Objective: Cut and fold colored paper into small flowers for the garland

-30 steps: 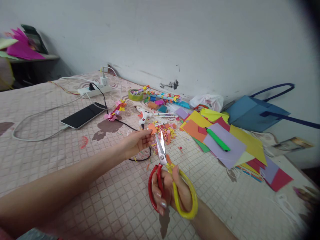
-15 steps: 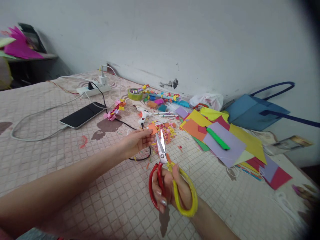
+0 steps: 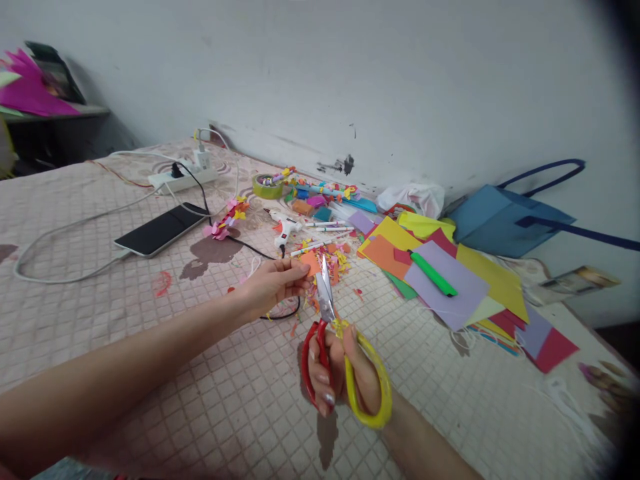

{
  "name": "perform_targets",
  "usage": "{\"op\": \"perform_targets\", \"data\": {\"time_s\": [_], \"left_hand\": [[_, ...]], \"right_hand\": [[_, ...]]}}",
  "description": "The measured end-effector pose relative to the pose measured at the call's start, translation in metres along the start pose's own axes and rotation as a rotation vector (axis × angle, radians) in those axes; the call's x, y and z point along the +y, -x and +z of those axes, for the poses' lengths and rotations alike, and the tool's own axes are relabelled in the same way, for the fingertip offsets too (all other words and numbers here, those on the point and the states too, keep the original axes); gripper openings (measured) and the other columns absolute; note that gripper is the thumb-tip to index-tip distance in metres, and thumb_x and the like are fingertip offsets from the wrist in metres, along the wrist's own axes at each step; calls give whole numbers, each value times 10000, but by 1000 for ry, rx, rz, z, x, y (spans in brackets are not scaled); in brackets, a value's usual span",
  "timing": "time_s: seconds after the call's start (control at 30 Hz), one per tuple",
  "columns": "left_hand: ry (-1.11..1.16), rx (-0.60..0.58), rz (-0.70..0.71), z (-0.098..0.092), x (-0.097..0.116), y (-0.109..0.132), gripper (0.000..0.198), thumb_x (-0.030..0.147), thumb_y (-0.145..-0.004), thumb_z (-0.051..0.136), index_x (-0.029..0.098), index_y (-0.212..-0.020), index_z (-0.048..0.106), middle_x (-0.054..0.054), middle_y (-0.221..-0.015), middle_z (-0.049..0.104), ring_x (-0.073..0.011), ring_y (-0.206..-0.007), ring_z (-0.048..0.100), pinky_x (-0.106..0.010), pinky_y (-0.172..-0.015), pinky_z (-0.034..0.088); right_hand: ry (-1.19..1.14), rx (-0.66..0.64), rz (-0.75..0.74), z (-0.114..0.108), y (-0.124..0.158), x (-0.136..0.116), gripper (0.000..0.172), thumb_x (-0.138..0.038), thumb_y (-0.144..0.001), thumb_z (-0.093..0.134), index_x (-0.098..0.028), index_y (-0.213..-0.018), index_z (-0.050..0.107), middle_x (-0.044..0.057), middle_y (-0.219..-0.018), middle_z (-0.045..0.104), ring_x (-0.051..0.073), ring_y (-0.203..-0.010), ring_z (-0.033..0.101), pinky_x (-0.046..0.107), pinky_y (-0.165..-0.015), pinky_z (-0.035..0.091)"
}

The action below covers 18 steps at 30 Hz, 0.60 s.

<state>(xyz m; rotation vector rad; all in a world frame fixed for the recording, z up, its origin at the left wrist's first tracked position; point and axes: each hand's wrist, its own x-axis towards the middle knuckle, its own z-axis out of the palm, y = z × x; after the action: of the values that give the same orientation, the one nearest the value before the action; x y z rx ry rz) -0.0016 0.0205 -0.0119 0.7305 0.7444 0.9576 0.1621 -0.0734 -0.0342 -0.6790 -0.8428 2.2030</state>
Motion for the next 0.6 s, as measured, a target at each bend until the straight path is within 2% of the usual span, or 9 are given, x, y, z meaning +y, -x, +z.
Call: {"op": "perform_targets", "data": {"time_s": [0.37,0.6], "left_hand": [[10,-43,30,-4,-3,-3,142,183,-723,691,122,-711,563,-3,-645,633,-71,-573,590,-182,-581,474],[-2,-54,41,-7,-3,-5,143,188,-722,697,128,-743,569,1,-681,633,-74,-599,603,-180,-592,473]], "right_hand": [[-19,47,22,0,0,1,603,-785,-634,455,-188,-712,439,-87,-466,407,32,-298,334,186,-310,415],[-28,57,-9,1,0,6,585,-771,-682,403,-189,-721,442,-91,-459,393,28,-283,311,173,-290,391]]}}
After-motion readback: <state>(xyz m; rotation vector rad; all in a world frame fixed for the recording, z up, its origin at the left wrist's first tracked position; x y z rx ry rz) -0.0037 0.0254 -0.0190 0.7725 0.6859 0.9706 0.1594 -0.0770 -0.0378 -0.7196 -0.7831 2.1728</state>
